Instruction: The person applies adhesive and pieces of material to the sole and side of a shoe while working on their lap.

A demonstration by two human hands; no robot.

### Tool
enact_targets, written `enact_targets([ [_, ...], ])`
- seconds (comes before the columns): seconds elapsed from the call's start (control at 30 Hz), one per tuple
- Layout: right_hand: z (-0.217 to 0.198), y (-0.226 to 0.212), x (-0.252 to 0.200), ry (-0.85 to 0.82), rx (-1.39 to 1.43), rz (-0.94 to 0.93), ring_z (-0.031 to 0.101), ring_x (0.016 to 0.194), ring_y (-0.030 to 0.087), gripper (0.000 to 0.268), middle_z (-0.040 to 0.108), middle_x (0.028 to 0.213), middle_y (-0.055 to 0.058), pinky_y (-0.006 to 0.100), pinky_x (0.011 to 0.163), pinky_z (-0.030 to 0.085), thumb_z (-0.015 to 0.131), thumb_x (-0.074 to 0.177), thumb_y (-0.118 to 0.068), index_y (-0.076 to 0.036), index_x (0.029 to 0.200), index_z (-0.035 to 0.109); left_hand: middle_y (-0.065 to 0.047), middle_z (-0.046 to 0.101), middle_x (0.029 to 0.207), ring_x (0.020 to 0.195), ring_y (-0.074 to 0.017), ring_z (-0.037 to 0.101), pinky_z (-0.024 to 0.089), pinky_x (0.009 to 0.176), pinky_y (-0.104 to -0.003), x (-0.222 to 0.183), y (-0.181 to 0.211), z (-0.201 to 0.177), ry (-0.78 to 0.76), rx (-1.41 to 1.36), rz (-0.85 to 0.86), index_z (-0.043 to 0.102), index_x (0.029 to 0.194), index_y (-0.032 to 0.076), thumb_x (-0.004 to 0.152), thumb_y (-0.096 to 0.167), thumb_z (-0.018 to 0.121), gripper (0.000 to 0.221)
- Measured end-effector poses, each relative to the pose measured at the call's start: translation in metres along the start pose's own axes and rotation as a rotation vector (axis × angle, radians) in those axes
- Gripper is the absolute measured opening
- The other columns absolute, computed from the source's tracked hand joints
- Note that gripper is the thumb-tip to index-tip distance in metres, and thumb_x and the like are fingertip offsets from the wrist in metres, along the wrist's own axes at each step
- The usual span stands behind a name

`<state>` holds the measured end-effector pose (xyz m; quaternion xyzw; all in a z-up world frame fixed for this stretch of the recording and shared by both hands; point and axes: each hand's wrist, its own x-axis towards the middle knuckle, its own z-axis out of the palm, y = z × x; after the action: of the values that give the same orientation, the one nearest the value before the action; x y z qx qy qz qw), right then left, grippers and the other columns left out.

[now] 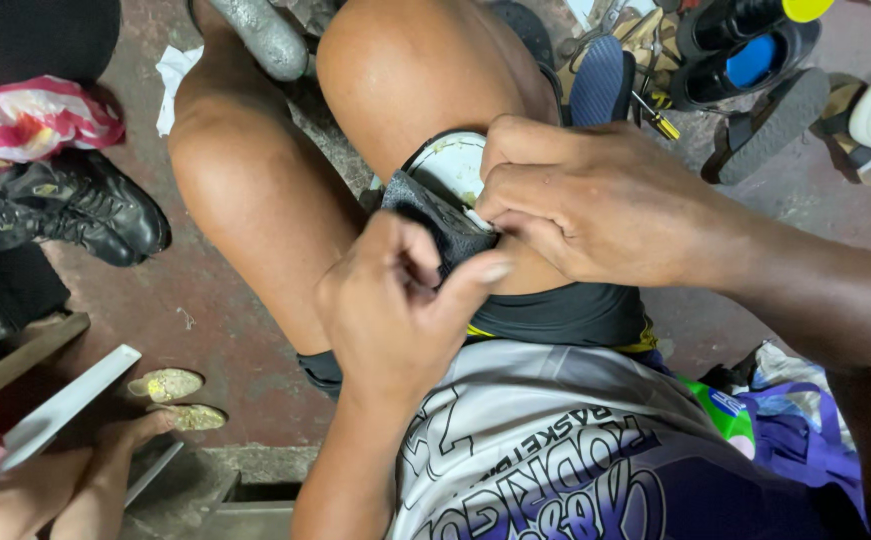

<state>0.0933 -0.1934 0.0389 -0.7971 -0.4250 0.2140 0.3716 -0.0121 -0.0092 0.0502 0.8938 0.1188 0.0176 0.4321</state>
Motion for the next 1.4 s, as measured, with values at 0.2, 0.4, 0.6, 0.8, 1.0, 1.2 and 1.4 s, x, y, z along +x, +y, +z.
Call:
enact_targets([
  [0.2,-0.003,0.004,0.003,0.038,-0.013,-0.014,0.067,0.082,0.031,0.006,0.063,0.104,0.005,0.042,0.066,0.052,0.070,0.094,-0.011,-0.009,0.098,0.067,-0.017,0.068,0.075,0.065,-0.0390,0.066,0.049,0.059,-0.048,0.010,-0.005,0.007,-0.139,0.230,0.028,0.065,0.094,0.003,0.105,0.028,0.062,0.028],
  [0.4,-0.006,0.008,0.002,-0.026,0.033,-0.036,0.067,0.080,0.030,0.011,0.061,0.103,0.007,0.042,0.065,0.052,0.068,0.091,-0.012,-0.010,0.102,0.069,-0.020,0.065,0.086,0.079,-0.0411,0.066,0.051,0.070,-0.045,0.004,-0.024,0.007,-0.098,-0.060,0.116,0.063,0.103,0.001,0.110,0.021,0.053,0.023],
  [0.6,-0.004,0.000,0.004,-0.121,-0.175,-0.037,0.067,0.069,0.028,0.015,0.064,0.097,0.004,0.043,0.055,0.052,0.069,0.081,-0.010,-0.012,0.096,0.071,-0.018,0.062,0.082,0.077,-0.0400,0.065,0.049,0.069,-0.046,-0.001,-0.040,0.011,-0.106,-0.150,0.147,0.061,0.099,0.003,0.111,0.021,0.052,0.024],
  [0.8,0.014,-0.004,0.002,0.008,-0.230,0.025,0.066,0.069,0.029,0.006,0.061,0.096,0.006,0.043,0.059,0.052,0.070,0.095,-0.016,-0.011,0.094,0.068,-0.018,0.059,0.078,0.071,-0.0378,0.062,0.049,0.066,-0.044,-0.004,-0.044,0.018,-0.051,-0.167,0.156,0.059,0.095,0.003,0.110,0.019,0.054,0.022],
  [1.0,0.024,-0.002,0.007,0.061,-0.222,0.089,0.066,0.072,0.030,0.004,0.061,0.098,0.006,0.044,0.061,0.052,0.068,0.090,-0.015,-0.012,0.092,0.066,-0.017,0.060,0.078,0.069,-0.0370,0.062,0.048,0.065,-0.044,-0.011,-0.047,0.030,0.052,-0.139,0.182,0.062,0.096,0.003,0.108,0.016,0.058,0.018],
  [1.2,0.026,-0.011,0.010,0.131,-0.257,-0.047,0.067,0.077,0.026,0.006,0.061,0.102,0.006,0.040,0.065,0.055,0.069,0.096,-0.011,-0.009,0.100,0.066,-0.016,0.062,0.086,0.074,-0.0358,0.064,0.050,0.068,-0.043,-0.015,-0.053,0.030,0.100,-0.157,0.210,0.063,0.103,0.002,0.109,0.016,0.057,0.016],
  [1.4,0.006,-0.013,-0.004,0.065,-0.312,-0.165,0.068,0.079,0.027,0.013,0.059,0.101,0.007,0.039,0.067,0.055,0.071,0.093,-0.004,-0.005,0.105,0.065,-0.016,0.063,0.084,0.075,-0.0367,0.063,0.050,0.069,-0.045,-0.024,-0.052,0.040,0.080,-0.128,0.218,0.064,0.101,0.002,0.107,0.015,0.059,0.015],
])
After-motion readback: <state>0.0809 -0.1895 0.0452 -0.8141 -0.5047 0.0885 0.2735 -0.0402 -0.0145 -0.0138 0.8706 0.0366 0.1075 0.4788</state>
